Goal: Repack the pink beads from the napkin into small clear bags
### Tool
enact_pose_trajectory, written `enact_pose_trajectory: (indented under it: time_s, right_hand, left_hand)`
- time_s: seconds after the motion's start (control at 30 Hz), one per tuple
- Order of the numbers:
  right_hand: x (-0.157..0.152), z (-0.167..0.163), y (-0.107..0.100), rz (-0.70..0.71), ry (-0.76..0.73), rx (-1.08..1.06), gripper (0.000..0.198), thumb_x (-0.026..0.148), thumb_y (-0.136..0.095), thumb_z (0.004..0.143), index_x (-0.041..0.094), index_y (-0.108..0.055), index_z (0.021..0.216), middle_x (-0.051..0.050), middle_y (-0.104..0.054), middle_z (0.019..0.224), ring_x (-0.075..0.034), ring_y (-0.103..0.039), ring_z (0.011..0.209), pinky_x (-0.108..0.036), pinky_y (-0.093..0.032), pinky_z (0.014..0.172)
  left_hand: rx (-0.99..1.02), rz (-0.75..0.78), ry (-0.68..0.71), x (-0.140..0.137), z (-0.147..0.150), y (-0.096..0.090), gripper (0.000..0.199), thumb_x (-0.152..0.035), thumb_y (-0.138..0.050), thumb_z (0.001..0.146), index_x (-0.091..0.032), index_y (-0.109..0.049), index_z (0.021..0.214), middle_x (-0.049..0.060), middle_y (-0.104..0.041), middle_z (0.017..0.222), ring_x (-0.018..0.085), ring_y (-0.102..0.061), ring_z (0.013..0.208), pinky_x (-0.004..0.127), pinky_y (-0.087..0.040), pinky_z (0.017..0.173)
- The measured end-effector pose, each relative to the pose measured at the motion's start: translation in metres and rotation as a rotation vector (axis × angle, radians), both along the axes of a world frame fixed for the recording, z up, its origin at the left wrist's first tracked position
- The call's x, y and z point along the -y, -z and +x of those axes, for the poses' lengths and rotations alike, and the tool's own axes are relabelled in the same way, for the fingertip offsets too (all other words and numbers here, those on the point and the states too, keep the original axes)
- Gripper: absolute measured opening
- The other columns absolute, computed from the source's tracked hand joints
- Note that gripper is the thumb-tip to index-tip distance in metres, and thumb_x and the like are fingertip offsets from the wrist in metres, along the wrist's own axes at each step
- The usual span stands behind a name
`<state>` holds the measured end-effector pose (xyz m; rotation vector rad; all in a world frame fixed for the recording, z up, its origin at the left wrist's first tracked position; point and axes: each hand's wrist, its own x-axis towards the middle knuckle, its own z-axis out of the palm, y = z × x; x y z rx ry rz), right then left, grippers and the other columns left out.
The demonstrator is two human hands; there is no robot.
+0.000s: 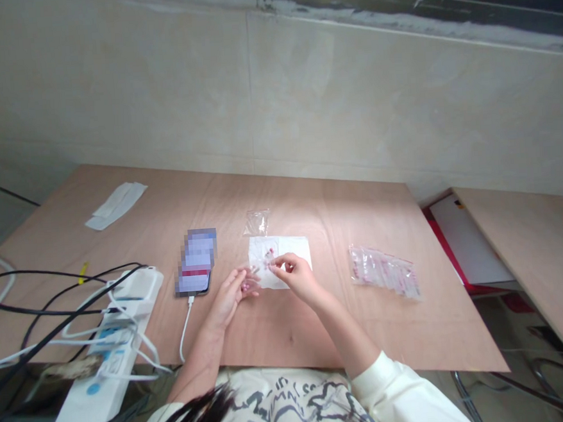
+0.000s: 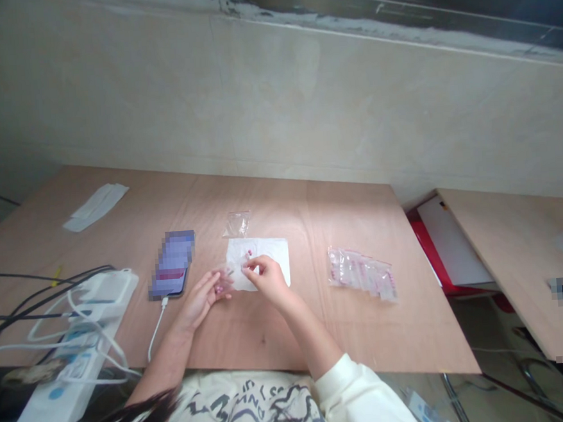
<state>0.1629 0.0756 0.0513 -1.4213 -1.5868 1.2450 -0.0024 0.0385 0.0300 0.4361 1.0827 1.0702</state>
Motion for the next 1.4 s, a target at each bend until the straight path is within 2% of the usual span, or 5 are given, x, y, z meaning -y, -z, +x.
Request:
enact_pose_trajectory:
  time_s: [0.27,0.6,0.87,1.1,1.4]
  right_hand:
    - [0.020,0.000,-0.022,-0.034,0.046,-0.131,0.023,0.037,-0.050,0.075,0.021,-0.063,0.084,-0.006,-0.054,0.094,-0.014,-0.051,0.075,-0.025,-0.044,0.061]
    - [0.007,0.005,-0.032,0.138,0.049,-0.058,0.015,0.026,-0.048,0.077,0.020,-0.061,0.079,-0.005,-0.063,0.084,-0.016,-0.055,0.078,-0.028,-0.043,0.066]
    - [0.002,0.005,-0.036,0.142,0.032,-0.057,0.016,0.023,-0.051,0.074,0.020,-0.059,0.088,-0.004,-0.064,0.076,-0.016,-0.058,0.072,-0.028,-0.044,0.065]
    - [0.005,0.009,-0.028,0.050,0.151,-0.011,0.009,0.026,-0.056,0.067,0.018,-0.057,0.062,-0.003,-0.062,0.065,-0.015,-0.055,0.060,-0.027,-0.042,0.059]
    - [0.012,0.011,-0.027,0.031,0.160,0.046,0.011,0.020,-0.052,0.066,0.018,-0.051,0.056,-0.001,-0.055,0.058,-0.014,-0.049,0.057,-0.026,-0.038,0.057]
  left_hand:
    - [0.116,0.050,-0.079,0.004,0.011,-0.007,0.018,-0.019,-0.054,0.075,-0.012,-0.055,0.091,0.004,-0.065,0.077,0.013,-0.061,0.066,0.025,-0.049,0.060]
    - [-0.049,0.181,0.004,-0.005,-0.002,-0.021,0.028,-0.018,-0.062,0.068,-0.015,-0.057,0.095,0.007,-0.060,0.100,0.018,-0.053,0.100,0.028,-0.038,0.089]
    - [-0.561,0.391,0.201,-0.036,-0.006,-0.042,0.016,-0.030,-0.060,0.068,-0.017,-0.063,0.077,0.001,-0.063,0.078,0.016,-0.055,0.077,0.023,-0.041,0.072]
    - [-0.714,0.516,0.246,-0.029,-0.004,-0.049,0.009,-0.025,-0.060,0.068,-0.018,-0.064,0.072,0.000,-0.061,0.073,0.014,-0.051,0.069,0.021,-0.037,0.066]
    - [-0.865,0.632,0.319,-0.017,-0.001,-0.056,0.009,-0.021,-0.054,0.072,-0.018,-0.062,0.072,0.002,-0.061,0.076,0.016,-0.054,0.074,0.023,-0.039,0.069]
